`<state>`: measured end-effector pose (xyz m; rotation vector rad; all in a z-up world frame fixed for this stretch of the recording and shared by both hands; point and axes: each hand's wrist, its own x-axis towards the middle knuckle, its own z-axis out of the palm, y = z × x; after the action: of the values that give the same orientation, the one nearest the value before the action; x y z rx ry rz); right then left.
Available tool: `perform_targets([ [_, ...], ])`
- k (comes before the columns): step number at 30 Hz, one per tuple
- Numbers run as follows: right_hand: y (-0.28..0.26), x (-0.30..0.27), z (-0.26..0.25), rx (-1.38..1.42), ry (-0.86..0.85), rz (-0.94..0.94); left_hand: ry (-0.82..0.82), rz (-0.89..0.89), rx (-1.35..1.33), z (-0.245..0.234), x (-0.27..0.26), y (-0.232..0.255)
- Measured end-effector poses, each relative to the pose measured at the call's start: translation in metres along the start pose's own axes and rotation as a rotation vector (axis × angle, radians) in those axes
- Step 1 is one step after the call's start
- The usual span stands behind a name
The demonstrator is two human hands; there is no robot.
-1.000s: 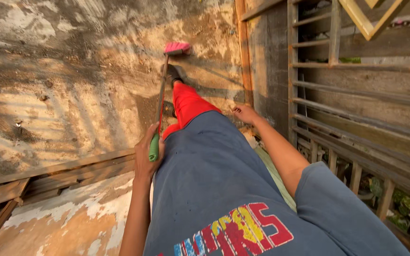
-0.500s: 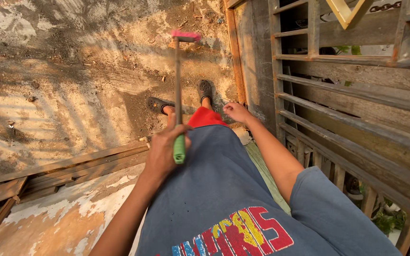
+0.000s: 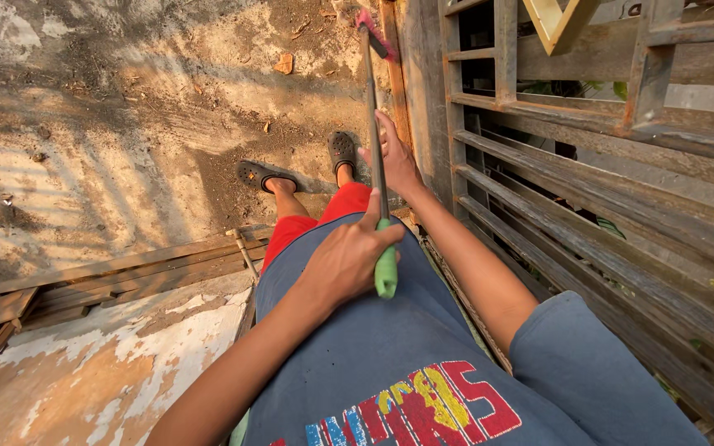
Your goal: The person sweeps a concrete outdoor floor using a broom, pushing debris and dirt toward a metal gate.
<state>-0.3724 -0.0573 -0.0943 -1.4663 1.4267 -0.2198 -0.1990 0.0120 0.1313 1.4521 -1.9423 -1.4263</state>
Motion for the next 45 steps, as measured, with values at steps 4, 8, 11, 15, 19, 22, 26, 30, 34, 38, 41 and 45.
perform_targets([
  [4,-0.022,-0.005,-0.005,0.081,0.099,-0.168,0.0,-0.079,-0.08,-0.026,-0.021,0.031],
  [8,-0.03,-0.018,-0.019,-0.057,0.184,-0.336,0.03,-0.054,-0.038,-0.018,-0.027,0.051],
  [11,-0.022,-0.021,-0.032,-0.091,0.155,-0.249,-0.046,-0.037,-0.077,0.007,-0.023,0.033],
  [15,-0.01,-0.009,-0.042,-0.123,-0.054,-0.224,-0.037,-0.018,0.005,0.034,0.012,-0.028],
  [19,-0.03,-0.013,-0.036,-0.168,-0.148,-0.381,0.061,-0.087,0.034,0.035,-0.008,-0.029],
  [22,-0.064,-0.017,-0.034,-0.173,-0.143,-0.384,0.124,-0.099,-0.033,0.016,-0.023,-0.019],
  [26,-0.098,-0.035,-0.038,-0.277,-0.106,-0.366,0.105,-0.158,-0.105,-0.004,-0.032,-0.005],
  [30,-0.097,-0.043,-0.051,-0.369,-0.115,-0.305,0.107,-0.112,-0.11,0.002,-0.035,0.001],
  [34,-0.069,-0.026,-0.059,-0.489,-0.161,-0.236,0.02,-0.066,-0.056,0.032,-0.016,-0.021],
  [38,-0.052,-0.007,-0.054,-0.623,-0.404,-0.147,0.046,-0.067,0.079,0.057,0.016,-0.056],
  [41,-0.064,0.002,-0.042,-0.591,-0.403,-0.245,0.137,-0.019,0.021,0.05,0.007,-0.052],
  [45,-0.072,-0.005,-0.036,-0.449,-0.223,-0.525,0.249,-0.163,-0.153,0.016,-0.011,-0.039],
])
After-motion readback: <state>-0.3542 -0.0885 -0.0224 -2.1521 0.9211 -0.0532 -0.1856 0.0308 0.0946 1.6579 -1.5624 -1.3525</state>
